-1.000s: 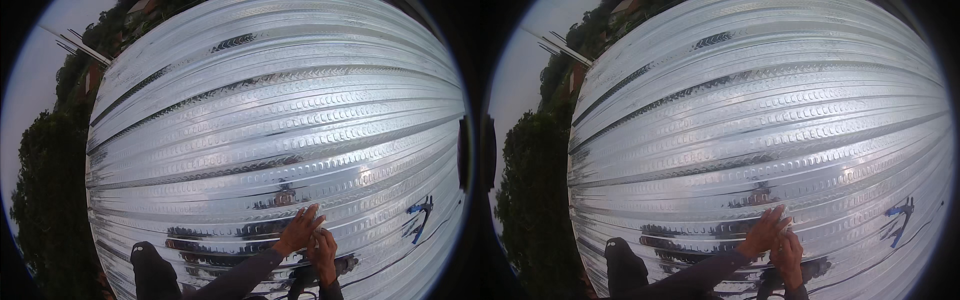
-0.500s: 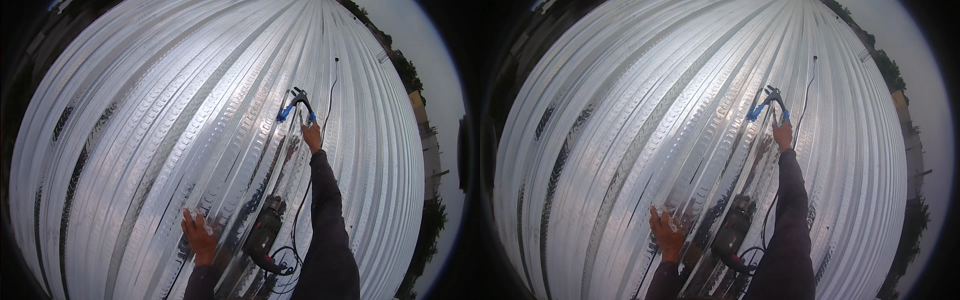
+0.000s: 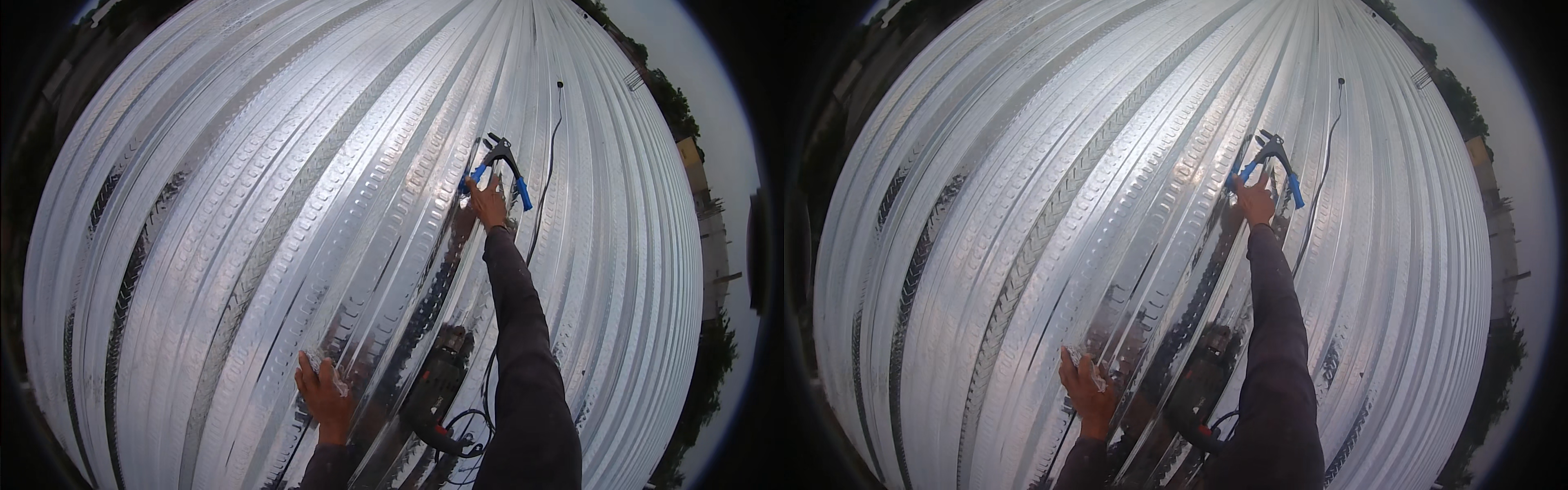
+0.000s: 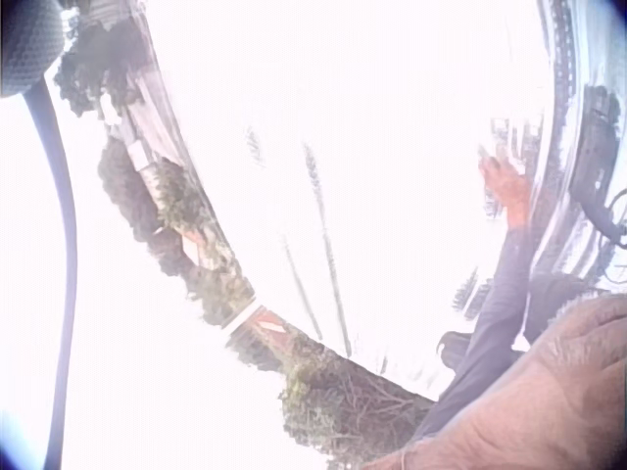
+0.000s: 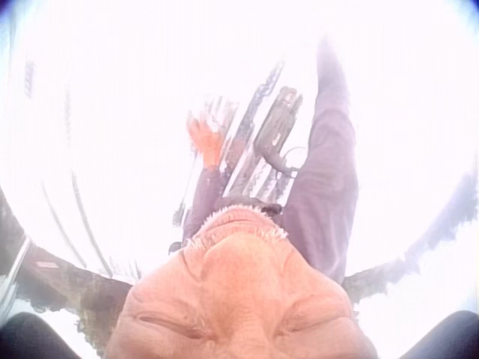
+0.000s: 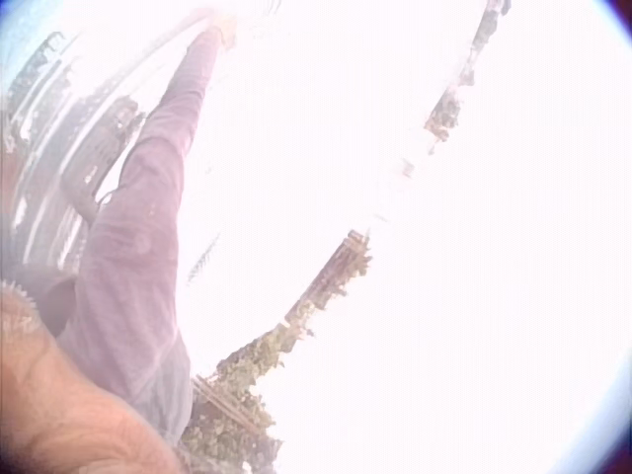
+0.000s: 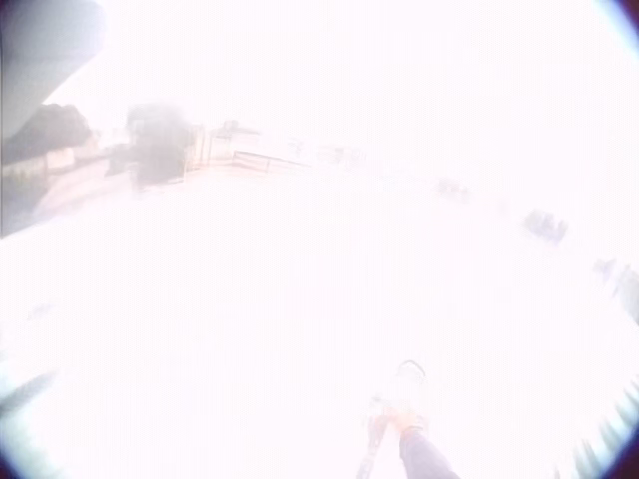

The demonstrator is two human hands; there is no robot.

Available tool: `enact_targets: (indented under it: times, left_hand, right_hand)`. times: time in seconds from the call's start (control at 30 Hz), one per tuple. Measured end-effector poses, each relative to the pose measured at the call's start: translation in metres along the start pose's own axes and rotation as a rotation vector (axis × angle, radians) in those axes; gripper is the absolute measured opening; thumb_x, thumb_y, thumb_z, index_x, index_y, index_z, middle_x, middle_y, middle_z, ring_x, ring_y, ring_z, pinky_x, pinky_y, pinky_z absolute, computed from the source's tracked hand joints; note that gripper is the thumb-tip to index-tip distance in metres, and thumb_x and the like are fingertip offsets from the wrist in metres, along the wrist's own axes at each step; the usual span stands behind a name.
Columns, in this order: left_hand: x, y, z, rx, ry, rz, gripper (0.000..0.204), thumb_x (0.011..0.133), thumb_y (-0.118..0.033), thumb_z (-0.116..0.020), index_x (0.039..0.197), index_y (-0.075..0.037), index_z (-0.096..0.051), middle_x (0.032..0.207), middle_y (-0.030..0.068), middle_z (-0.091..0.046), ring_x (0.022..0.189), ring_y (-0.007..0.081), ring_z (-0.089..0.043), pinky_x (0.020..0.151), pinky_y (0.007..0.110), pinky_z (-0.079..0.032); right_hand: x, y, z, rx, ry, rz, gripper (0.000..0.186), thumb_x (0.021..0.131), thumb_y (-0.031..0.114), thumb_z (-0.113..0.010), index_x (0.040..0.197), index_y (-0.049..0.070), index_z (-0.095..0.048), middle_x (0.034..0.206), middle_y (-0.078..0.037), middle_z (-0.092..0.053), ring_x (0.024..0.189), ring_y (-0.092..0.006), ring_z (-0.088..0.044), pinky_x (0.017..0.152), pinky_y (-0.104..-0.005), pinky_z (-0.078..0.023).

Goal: The person applies sealant along seams of a corrugated metal roof using a caulking gun, then uses a power drill to fasten the panels. The person moves along the roof, repeating the sealing and fastening steps across multiple seams.

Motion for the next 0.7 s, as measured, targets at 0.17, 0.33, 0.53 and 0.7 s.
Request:
enact_targets:
  times: [0.17,0.33,0.53,0.7]
  left_hand:
    - [0.0,-0.002,0.006,-0.021,0.005,-0.01,0.043,0.089,-0.007,-0.065,0.13,-0.006,-0.052,0.149,0.0356,-0.039,0.14,0.0502,-0.04,0.113,0.064,-0.033]
    - [0.004,-0.005,0.007,-0.029,-0.018,-0.047,0.047,0.087,-0.006,-0.067,0.131,-0.007,-0.05,0.149,0.0353,-0.038,0.14,0.0501,-0.04,0.112,0.064,-0.033]
    - [0.006,-0.01,0.0,-0.093,0.002,-0.009,0.047,0.087,-0.005,-0.067,0.131,-0.009,-0.05,0.151,0.0334,-0.037,0.14,0.0477,-0.04,0.113,0.062,-0.033]
    - [0.001,-0.005,0.003,-0.061,0.055,0.017,0.047,0.086,-0.005,-0.069,0.129,-0.009,-0.052,0.15,0.0339,-0.038,0.14,0.0459,-0.041,0.113,0.061,-0.033]
  right_hand:
    - [-0.008,0.023,-0.015,-0.066,0.006,0.067,0.07,0.092,0.05,-0.055,0.144,0.005,-0.046,0.109,-0.03,-0.07,0.102,-0.0506,-0.068,0.091,-0.0585,-0.053]
    - [-0.007,0.016,-0.003,-0.277,-0.046,0.266,0.048,0.084,0.031,-0.067,0.12,0.001,-0.056,0.098,-0.026,-0.072,0.093,-0.0451,-0.072,0.08,-0.0539,-0.058]
    - [0.019,-0.014,0.019,-0.272,-0.052,0.243,0.043,0.088,0.032,-0.056,0.109,-0.004,-0.065,0.107,-0.029,-0.071,0.105,-0.0451,-0.069,0.092,-0.0547,-0.054]
    - [0.015,0.006,0.005,-0.222,0.07,0.247,0.05,0.091,0.044,-0.057,0.104,-0.002,-0.071,0.112,-0.03,-0.069,0.112,-0.0455,-0.066,0.095,-0.0538,-0.052]
Point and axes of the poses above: each hand's wrist, its own x-axis towards the middle knuckle, its own z-axis out of the back of the hand, y = z × x, the point moved 6 cm from there along x, towards the middle knuckle
